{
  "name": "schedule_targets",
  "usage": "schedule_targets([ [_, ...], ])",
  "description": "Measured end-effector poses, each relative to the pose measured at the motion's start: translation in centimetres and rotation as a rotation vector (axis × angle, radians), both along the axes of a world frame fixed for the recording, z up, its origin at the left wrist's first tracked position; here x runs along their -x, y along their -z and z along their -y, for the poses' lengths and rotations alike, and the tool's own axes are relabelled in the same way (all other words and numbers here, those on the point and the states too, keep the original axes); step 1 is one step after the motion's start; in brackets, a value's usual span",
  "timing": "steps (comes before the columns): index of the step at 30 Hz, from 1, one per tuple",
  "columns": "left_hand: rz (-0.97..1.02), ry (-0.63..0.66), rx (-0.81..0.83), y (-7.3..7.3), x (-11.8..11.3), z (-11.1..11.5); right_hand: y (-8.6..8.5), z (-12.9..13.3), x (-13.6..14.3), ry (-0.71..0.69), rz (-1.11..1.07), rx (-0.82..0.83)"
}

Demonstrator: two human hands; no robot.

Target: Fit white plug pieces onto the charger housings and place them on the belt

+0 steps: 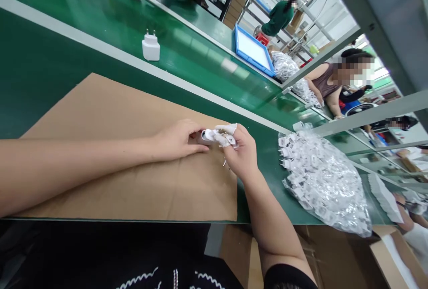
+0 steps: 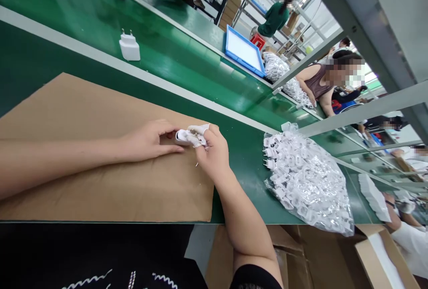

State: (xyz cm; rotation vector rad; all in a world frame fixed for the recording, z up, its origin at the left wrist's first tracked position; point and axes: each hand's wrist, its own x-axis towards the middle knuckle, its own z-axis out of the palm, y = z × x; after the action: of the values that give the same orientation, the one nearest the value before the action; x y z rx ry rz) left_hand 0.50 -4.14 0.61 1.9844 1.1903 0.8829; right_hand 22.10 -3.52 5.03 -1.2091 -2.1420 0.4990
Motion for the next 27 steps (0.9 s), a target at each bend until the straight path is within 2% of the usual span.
schedule_targets([
  [4,0.026,0.033,0.031,-0.2,-0.2,0.0,0.0,0.2,0.1,-0.032,0.181,-0.076],
  [7,0.031,0.011,0.046,0.0,-0.1,0.0,-0.1,0.0,0.0,-0.019,0.168,-0.043],
  [9,0.027,0.0,0.047,0.2,-0.1,0.0,-0.1,-0.3,-0.1,0.045,0.012,0.046],
  [12,0.015,-0.006,0.047,0.4,-0.1,0.0,-0.1,-0.8,-0.3,0.163,-0.26,0.325],
  [14,0.013,-0.01,0.047,0.5,-0.1,-0.1,-0.1,-1.0,-0.3,0.175,-0.356,0.469],
  [16,0.016,-0.002,0.044,0.4,0.0,-0.1,-0.1,-0.9,-0.1,0.157,-0.387,0.511],
  [20,0.001,0.026,0.036,0.3,0.0,-0.1,-0.3,-0.5,0.1,0.133,-0.392,0.456],
  [23,0.017,0.033,0.007,0.6,0.0,0.0,-0.5,-0.3,-0.3,0.094,-0.317,0.305],
  [27,0.169,-0.047,-0.119,0.9,0.0,0.3,-0.6,-0.1,-1.2,0.023,-0.202,0.14],
])
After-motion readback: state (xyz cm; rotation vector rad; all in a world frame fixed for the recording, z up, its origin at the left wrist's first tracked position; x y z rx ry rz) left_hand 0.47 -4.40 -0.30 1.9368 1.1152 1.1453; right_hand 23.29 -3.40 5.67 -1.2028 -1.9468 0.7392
